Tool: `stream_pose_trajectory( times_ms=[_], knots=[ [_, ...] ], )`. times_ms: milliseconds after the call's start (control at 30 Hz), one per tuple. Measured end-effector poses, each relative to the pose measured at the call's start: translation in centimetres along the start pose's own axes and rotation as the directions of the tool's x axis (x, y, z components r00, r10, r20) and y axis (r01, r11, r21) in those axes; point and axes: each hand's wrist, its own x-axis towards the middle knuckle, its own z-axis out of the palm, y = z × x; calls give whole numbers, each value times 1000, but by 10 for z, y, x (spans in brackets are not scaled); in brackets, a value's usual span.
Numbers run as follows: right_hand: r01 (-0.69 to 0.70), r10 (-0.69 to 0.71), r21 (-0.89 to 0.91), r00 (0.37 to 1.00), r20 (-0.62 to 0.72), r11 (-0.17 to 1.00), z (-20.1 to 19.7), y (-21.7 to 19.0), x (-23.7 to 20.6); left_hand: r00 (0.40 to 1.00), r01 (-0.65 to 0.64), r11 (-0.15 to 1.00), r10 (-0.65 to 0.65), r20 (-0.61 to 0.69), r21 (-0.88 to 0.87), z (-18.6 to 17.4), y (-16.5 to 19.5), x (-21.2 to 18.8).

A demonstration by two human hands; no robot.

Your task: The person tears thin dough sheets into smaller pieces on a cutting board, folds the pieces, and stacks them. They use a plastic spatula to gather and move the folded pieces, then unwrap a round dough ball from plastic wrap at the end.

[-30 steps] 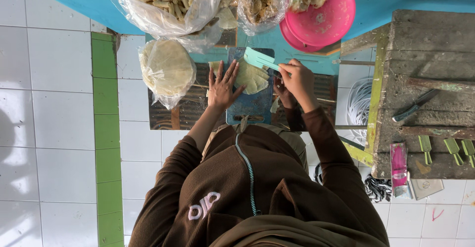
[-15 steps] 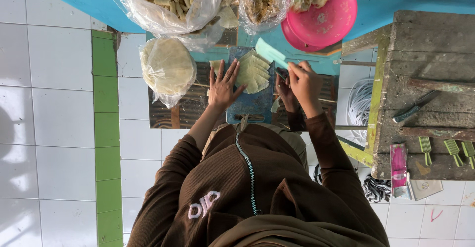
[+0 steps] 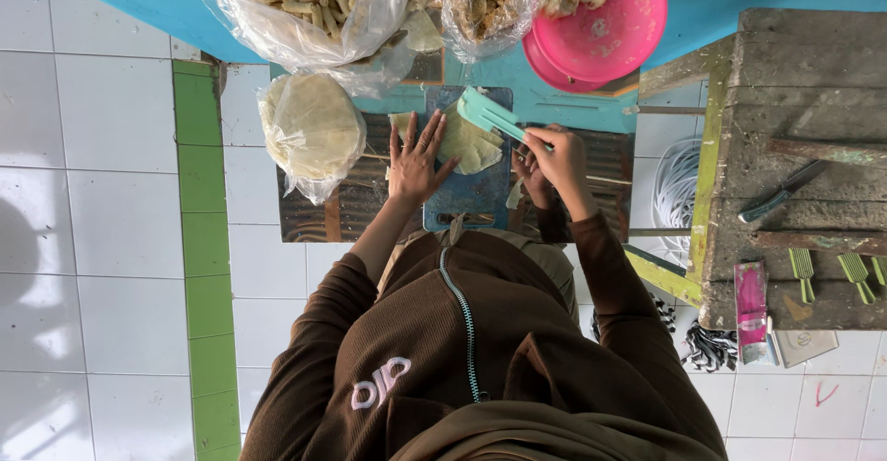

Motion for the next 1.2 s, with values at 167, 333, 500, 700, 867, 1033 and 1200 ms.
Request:
stream_pose_trajectory(
  times_ms=[167, 333, 500, 700, 867, 1033, 1200],
  knots=[
    [-73, 79, -304, 997, 7, 950, 5, -4, 5, 1000, 1, 1000, -1, 16, 16, -2, 0, 1],
    [1, 28, -562, 999, 43, 827, -11, -28, 12, 999, 14, 1000, -14, 38, 7, -3, 1, 1],
    [94, -114, -506, 993, -8, 857, -46, -47, 19, 999, 15, 1000, -15, 41, 2, -5, 2, 1],
    [312, -320, -293, 947, 24, 904, -63, -48, -2, 999, 18, 1000, -18, 46, -11, -3, 3, 1],
    [479, -471, -368, 874, 118, 797, -50, -28, -14, 999, 22, 1000, -22, 40, -1, -2, 2, 2],
    [511, -489, -420, 856, 168, 750, -36, -18, -10, 1000, 5, 1000, -5, 28, 11, -1, 2, 2],
    [483, -412, -513, 875, 255, 709, -46, -31, -9, 999, 11, 1000, -11, 36, 18, -3, 2, 1]
  ],
)
